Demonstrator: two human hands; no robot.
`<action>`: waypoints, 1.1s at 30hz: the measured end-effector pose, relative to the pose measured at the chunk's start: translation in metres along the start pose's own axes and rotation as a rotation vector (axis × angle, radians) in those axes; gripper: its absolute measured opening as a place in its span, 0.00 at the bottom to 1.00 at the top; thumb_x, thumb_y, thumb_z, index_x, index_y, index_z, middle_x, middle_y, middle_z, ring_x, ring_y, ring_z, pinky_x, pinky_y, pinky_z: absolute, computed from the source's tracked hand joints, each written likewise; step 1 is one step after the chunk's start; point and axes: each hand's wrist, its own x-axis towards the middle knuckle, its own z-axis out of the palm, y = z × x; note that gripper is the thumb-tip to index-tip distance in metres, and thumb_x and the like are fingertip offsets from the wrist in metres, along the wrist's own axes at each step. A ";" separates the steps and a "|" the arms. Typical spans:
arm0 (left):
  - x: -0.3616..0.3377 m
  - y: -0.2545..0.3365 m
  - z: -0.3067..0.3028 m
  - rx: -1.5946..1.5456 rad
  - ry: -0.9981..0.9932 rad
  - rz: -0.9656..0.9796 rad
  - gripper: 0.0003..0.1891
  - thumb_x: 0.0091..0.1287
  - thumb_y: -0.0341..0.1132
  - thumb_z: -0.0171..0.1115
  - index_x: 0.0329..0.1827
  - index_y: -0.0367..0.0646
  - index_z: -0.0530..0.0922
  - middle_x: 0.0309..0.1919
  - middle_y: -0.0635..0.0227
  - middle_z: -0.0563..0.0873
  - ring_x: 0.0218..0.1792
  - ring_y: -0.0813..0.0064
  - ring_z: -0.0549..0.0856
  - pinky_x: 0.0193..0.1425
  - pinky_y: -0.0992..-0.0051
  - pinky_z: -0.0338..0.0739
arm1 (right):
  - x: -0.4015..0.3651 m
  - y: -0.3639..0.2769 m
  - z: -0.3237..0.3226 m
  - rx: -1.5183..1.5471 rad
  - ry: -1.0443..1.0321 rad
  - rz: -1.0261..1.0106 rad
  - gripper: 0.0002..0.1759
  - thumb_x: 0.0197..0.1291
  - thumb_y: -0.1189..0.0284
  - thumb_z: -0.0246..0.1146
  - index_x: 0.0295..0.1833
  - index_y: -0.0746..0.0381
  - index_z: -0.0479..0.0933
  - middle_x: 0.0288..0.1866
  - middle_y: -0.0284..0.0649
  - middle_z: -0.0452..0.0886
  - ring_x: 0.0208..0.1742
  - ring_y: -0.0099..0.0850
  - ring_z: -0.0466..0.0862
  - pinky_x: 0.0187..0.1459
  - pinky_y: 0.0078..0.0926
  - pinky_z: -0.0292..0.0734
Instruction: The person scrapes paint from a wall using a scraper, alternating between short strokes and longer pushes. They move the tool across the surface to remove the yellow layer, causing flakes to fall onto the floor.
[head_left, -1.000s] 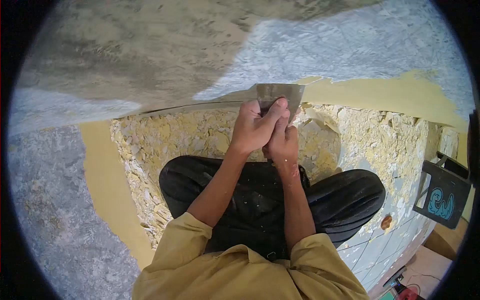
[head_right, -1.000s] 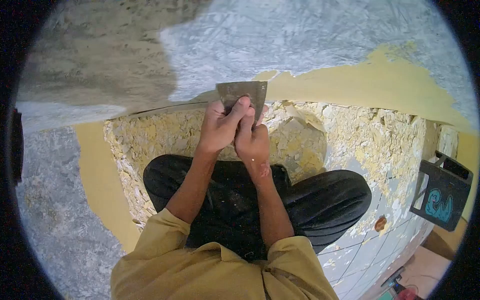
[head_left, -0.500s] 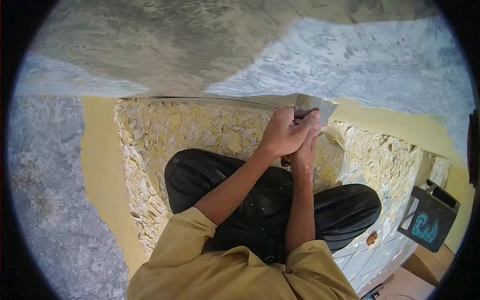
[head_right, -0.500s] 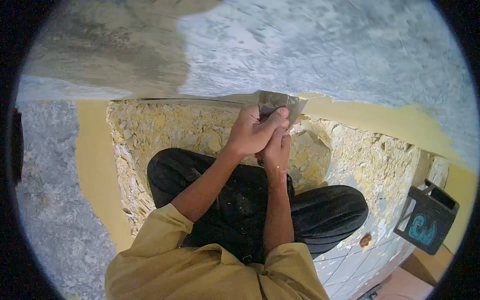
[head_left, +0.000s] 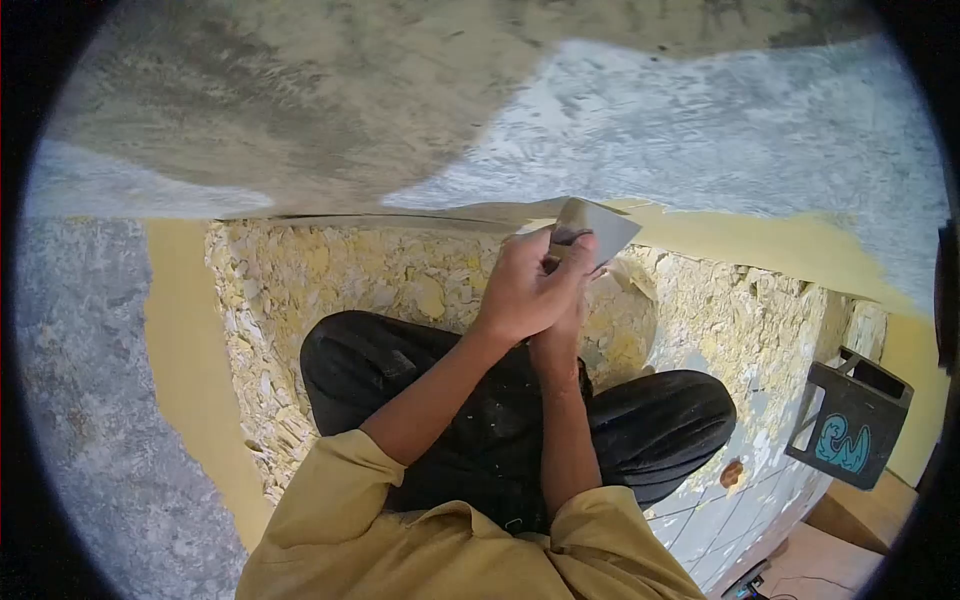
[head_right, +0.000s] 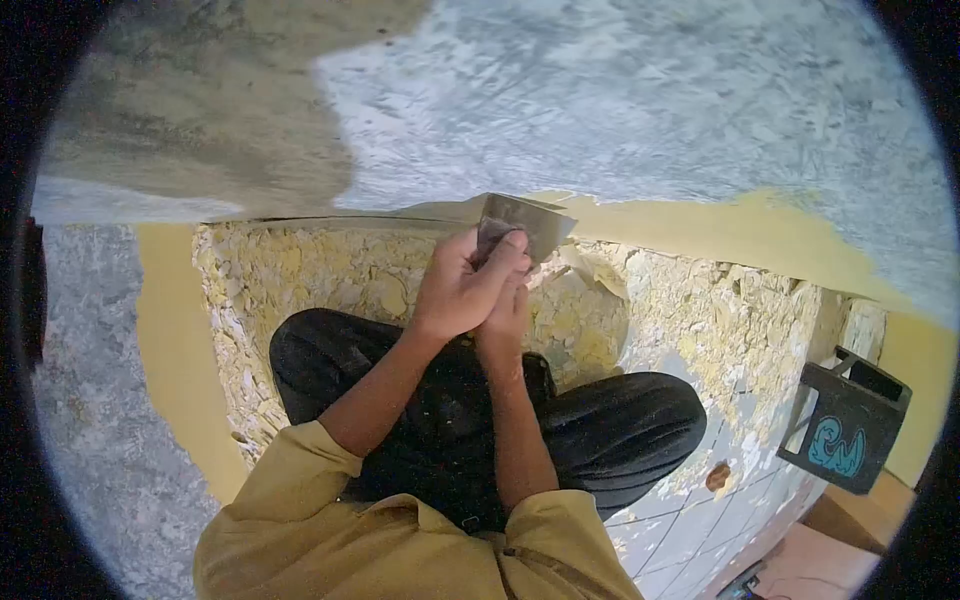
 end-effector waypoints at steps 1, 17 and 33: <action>0.000 -0.001 -0.001 0.006 -0.003 -0.001 0.13 0.70 0.38 0.58 0.39 0.33 0.78 0.29 0.66 0.85 0.32 0.81 0.84 0.36 0.79 0.78 | -0.001 -0.023 0.005 -0.134 0.027 -0.034 0.28 0.72 0.55 0.45 0.59 0.72 0.69 0.54 0.52 0.75 0.54 0.39 0.76 0.54 0.34 0.70; -0.002 -0.011 0.010 0.029 0.237 0.132 0.11 0.65 0.32 0.64 0.36 0.30 0.80 0.25 0.63 0.86 0.28 0.82 0.83 0.31 0.81 0.76 | 0.013 -0.065 -0.005 0.781 -0.057 0.419 0.39 0.70 0.41 0.34 0.56 0.67 0.71 0.47 0.42 0.78 0.47 0.29 0.77 0.50 0.29 0.72; -0.001 -0.005 0.019 0.093 0.273 0.073 0.12 0.65 0.35 0.64 0.31 0.33 0.83 0.20 0.65 0.85 0.22 0.84 0.80 0.26 0.80 0.73 | 0.020 -0.042 -0.008 0.508 0.063 0.305 0.38 0.70 0.45 0.42 0.36 0.72 0.79 0.26 0.46 0.82 0.30 0.35 0.82 0.32 0.33 0.73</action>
